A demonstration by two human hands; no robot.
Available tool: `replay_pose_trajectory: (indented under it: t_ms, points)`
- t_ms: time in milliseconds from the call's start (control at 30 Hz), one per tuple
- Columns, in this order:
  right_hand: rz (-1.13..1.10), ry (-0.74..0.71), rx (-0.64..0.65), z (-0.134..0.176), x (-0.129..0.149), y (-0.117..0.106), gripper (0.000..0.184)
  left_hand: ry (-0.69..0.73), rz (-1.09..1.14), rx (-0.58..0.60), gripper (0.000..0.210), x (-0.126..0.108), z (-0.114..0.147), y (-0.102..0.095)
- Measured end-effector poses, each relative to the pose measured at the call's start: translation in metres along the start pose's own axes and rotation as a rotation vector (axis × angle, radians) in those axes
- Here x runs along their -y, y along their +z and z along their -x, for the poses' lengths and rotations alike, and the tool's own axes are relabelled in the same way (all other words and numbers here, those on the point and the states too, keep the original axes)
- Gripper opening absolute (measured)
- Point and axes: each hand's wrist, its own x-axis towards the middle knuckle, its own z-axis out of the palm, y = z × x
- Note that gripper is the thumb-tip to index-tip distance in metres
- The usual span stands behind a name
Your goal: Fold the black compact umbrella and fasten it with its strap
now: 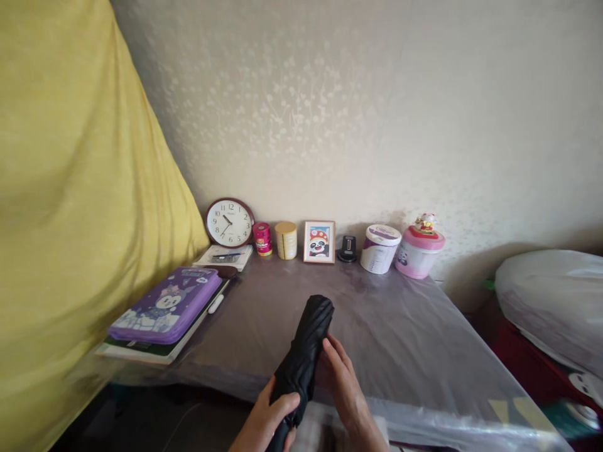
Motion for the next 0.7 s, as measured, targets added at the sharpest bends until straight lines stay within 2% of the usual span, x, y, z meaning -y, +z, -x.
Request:
replay_pose_trajectory:
  t_ms: [167,233,333,367,400,533,700]
  points:
    - [-0.036,0.012,0.013,0.000,0.002,-0.004,0.072,-0.009,0.062,0.042,0.050,-0.006,0.001,-0.002]
    - [-0.044,0.012,0.000,0.000,0.002,-0.005,0.071,0.060,-0.114,-0.056,0.056,-0.005,-0.002,-0.003]
    - [-0.048,0.012,0.000,0.000,0.003,-0.006,0.069,0.344,-0.556,-0.251,0.076,0.002,-0.012,-0.008]
    - [-0.048,0.016,0.000,0.000,0.003,-0.006,0.069,0.451,-0.674,-0.267,0.077,0.006,-0.015,-0.011]
    - [-0.044,0.022,-0.002,0.000,0.004,-0.006,0.068,0.492,-0.744,-0.284,0.076,0.010,-0.018,-0.015]
    - [0.030,0.016,-0.007,0.000,0.005,-0.006,0.065,0.492,-0.917,-0.305,0.077,0.019,-0.020,-0.023]
    - [0.326,-0.261,-0.038,0.002,0.004,0.003,0.051,0.434,-1.080,-0.281,0.075,0.010,-0.014,-0.015]
